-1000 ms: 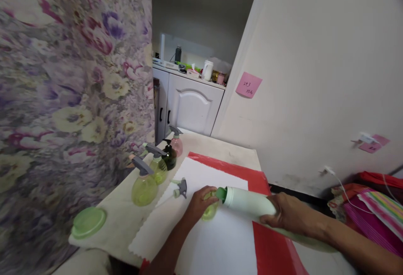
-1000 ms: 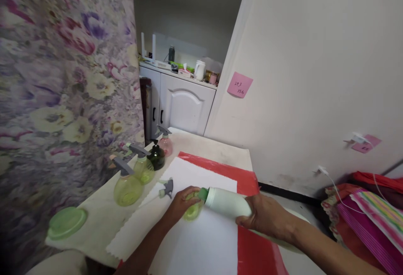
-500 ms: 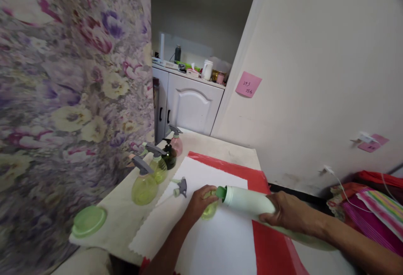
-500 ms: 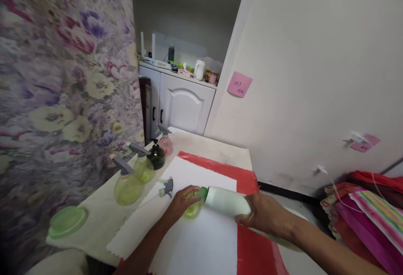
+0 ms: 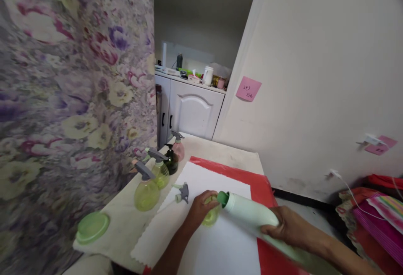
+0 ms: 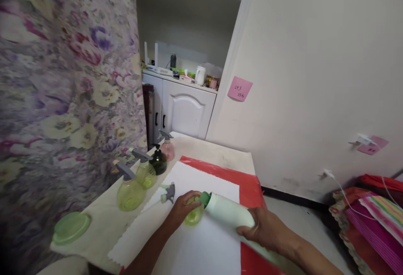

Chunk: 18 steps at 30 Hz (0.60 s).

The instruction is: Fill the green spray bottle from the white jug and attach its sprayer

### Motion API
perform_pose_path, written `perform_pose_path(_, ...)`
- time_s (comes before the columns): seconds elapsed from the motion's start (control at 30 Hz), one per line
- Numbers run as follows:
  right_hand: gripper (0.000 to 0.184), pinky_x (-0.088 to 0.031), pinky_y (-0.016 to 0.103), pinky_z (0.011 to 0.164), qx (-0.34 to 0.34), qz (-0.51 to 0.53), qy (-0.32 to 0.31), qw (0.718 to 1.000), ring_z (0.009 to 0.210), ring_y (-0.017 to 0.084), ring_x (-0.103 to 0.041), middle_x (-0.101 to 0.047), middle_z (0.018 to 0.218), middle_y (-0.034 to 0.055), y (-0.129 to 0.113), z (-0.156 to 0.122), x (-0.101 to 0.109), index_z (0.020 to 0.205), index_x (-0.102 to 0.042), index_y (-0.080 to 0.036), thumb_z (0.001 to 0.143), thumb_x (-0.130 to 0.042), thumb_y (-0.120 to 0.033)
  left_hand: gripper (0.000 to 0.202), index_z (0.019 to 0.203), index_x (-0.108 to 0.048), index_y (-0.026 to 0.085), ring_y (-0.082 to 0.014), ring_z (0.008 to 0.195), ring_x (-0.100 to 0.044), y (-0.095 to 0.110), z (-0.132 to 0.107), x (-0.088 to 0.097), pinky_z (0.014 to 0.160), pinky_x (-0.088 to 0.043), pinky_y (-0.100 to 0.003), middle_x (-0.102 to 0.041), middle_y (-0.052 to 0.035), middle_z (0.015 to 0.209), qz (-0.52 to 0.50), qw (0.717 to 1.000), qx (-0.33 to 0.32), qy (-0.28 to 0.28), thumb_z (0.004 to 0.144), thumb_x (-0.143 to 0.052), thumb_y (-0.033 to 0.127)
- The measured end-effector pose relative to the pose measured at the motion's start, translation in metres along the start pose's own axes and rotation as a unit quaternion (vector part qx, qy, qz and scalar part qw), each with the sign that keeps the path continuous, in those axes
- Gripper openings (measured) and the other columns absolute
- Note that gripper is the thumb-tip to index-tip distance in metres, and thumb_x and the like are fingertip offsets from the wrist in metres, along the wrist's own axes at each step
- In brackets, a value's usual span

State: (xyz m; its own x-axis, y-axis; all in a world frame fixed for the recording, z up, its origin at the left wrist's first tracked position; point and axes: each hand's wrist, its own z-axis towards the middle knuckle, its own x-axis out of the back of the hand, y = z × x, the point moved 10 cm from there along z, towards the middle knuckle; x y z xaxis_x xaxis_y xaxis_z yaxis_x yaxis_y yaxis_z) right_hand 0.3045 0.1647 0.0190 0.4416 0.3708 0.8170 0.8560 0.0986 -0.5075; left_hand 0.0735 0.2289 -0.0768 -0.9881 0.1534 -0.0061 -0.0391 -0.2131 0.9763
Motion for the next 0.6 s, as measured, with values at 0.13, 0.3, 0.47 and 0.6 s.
perform_pose_path(0.13,0.017,-0.031,0.022,0.044,-0.009,0.067,0.003,0.998,0.047,0.011,-0.047,-0.060,0.061,-0.0022,0.013,0.003,-0.014,0.072,-0.060,-0.022,0.078,-0.059,-0.038,0.020,0.093,-0.071,0.020,-0.0241,0.098,-0.063,0.002,0.000,0.000,0.089,-0.045,-0.031,-0.072,-0.0033,0.095,0.016,1.000,0.001,0.000,0.074,-0.066,0.026)
perform_pose_path(0.3,0.020,-0.026,0.020,0.038,-0.034,0.128,0.012,0.991,0.044,0.008,-0.041,-0.055,0.059,-0.0028,0.018,-0.001,-0.015,0.074,-0.061,-0.020,0.077,-0.060,-0.040,0.018,0.092,-0.070,0.021,-0.0227,0.094,-0.064,0.003,-0.001,0.000,0.087,-0.046,-0.030,-0.071,-0.0021,0.095,0.043,0.999,0.008,-0.003,0.076,-0.063,0.027)
perform_pose_path(0.47,0.035,-0.025,0.021,0.039,-0.032,0.218,0.055,0.974,0.042,0.007,-0.037,-0.055,0.056,-0.0030,0.029,-0.008,0.011,0.078,-0.062,-0.018,0.077,-0.060,-0.053,0.017,0.092,-0.069,0.022,-0.0223,0.095,-0.064,0.003,0.000,0.002,0.088,-0.046,-0.029,-0.070,-0.0016,0.098,0.073,0.997,0.007,-0.001,0.078,-0.062,0.030)
perform_pose_path(0.6,0.044,-0.027,0.024,0.045,-0.020,0.261,0.160,0.952,0.040,0.008,-0.034,-0.043,0.039,-0.0072,0.053,-0.012,0.043,0.063,-0.053,-0.020,0.075,-0.058,-0.063,0.017,0.092,-0.068,0.023,-0.0231,0.101,-0.063,0.002,0.002,0.003,0.091,-0.044,-0.030,-0.071,-0.0022,0.101,0.094,0.996,0.007,0.000,0.078,-0.061,0.030)
